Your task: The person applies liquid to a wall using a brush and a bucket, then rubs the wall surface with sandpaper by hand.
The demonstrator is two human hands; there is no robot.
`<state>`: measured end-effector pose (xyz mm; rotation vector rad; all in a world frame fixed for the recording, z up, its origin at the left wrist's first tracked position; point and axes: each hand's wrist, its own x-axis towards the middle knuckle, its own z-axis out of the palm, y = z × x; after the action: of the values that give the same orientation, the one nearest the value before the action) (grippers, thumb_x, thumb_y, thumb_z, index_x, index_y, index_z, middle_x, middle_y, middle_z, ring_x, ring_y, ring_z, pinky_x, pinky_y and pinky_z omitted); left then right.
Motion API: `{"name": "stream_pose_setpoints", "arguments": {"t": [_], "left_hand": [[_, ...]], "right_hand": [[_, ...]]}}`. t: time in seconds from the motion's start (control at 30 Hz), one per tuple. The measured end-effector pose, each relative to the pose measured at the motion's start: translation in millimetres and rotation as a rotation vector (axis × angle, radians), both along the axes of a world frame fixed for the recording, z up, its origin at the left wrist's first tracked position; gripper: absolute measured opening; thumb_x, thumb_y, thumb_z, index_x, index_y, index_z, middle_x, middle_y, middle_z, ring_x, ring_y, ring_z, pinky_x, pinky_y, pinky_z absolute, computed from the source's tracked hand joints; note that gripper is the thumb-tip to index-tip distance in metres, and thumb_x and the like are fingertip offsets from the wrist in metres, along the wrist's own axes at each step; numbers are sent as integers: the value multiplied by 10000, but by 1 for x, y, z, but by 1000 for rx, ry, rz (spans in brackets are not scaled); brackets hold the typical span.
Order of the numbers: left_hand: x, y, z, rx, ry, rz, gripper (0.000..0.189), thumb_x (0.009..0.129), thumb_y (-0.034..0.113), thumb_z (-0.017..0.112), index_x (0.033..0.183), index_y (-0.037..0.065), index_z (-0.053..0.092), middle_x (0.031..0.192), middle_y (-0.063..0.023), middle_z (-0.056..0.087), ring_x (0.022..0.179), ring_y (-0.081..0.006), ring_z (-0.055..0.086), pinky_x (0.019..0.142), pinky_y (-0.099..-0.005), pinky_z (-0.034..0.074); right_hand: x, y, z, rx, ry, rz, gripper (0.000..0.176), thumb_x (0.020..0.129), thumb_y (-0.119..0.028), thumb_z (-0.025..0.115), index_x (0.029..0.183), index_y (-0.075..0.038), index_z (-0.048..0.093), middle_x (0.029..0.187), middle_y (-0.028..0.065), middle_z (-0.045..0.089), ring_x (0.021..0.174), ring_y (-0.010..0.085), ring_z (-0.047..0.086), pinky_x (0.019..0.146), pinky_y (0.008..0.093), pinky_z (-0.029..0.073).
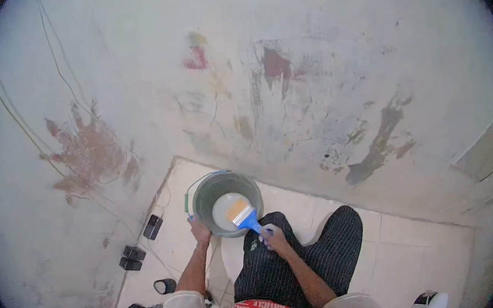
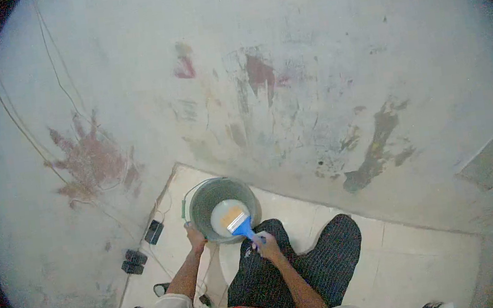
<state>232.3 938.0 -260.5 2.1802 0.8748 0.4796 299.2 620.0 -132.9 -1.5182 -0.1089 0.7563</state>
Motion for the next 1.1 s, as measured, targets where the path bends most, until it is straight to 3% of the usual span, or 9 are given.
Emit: {"name": "stream_pose_setpoints", "arguments": {"t": [0.03,0.1,0.27,0.4,0.43,0.7,0.9,1.03,1.1], "left_hand": [[6,4,-27,133,-74,39,428,953,279,377,1332,85,338,1429,-291,239,1049,-515,530,875,-530,443],[15,-38,65,-208,-63,329,310,962,247,341,1200,56,397,970,-264,626,950,-472,586,802,-545,450],[30,-53,73,-203,44,459,410,983,387,312,1229,67,380,965,-283,624,939,-466,593,796,-549,455],[42,-66,82,-299,-3,673,443,987,422,296,1238,66,374,968,-301,615,915,-466,598,799,-545,465],[40,-65,75,-277,-5,640,447,989,413,299,1231,46,378,988,-285,612,926,-453,599,802,-537,467],[43,-66,89,-247,140,637,416,990,361,323,1214,17,389,960,-233,633,865,-405,633,743,-518,497],[42,-67,97,-277,158,656,390,997,325,312,1235,22,368,983,-258,621,897,-419,618,776,-526,481],[43,-70,115,-300,199,653,382,998,320,308,1238,29,372,981,-263,619,905,-427,614,780,-526,479],[41,-69,107,-283,138,654,367,998,316,308,1219,33,383,975,-262,618,905,-424,614,779,-528,478]], "right_hand": [[-1,0,-1,13,-18,7,199,933,-257,566,974,-63,569,700,6,566,504,56,451,395,208,357],[-3,0,0,54,-60,9,225,936,-284,567,999,-69,544,708,7,556,506,61,449,414,208,366],[15,2,62,165,-219,-49,218,958,-268,525,1010,-57,510,702,20,537,495,55,443,418,204,363],[72,7,169,-192,-1051,-243,199,917,-169,564,1021,-3,523,679,93,506,553,179,507,508,361,408],[82,5,226,-475,-1035,-170,219,899,-158,532,1075,-28,531,820,211,577,701,384,581,620,454,442],[176,96,501,-881,-2446,-364,478,828,-87,577,1291,-180,503,803,99,567,694,196,589,495,308,470],[197,117,554,-1173,-2693,-218,254,817,-90,575,1070,-111,597,788,72,572,685,166,602,504,287,488],[195,27,559,-1190,-2492,-66,409,824,-73,576,1230,-125,568,777,81,570,600,165,582,486,291,487],[159,-29,563,-1576,-2350,-118,478,832,-77,590,1291,-203,542,755,72,555,606,165,569,496,314,486]]}}
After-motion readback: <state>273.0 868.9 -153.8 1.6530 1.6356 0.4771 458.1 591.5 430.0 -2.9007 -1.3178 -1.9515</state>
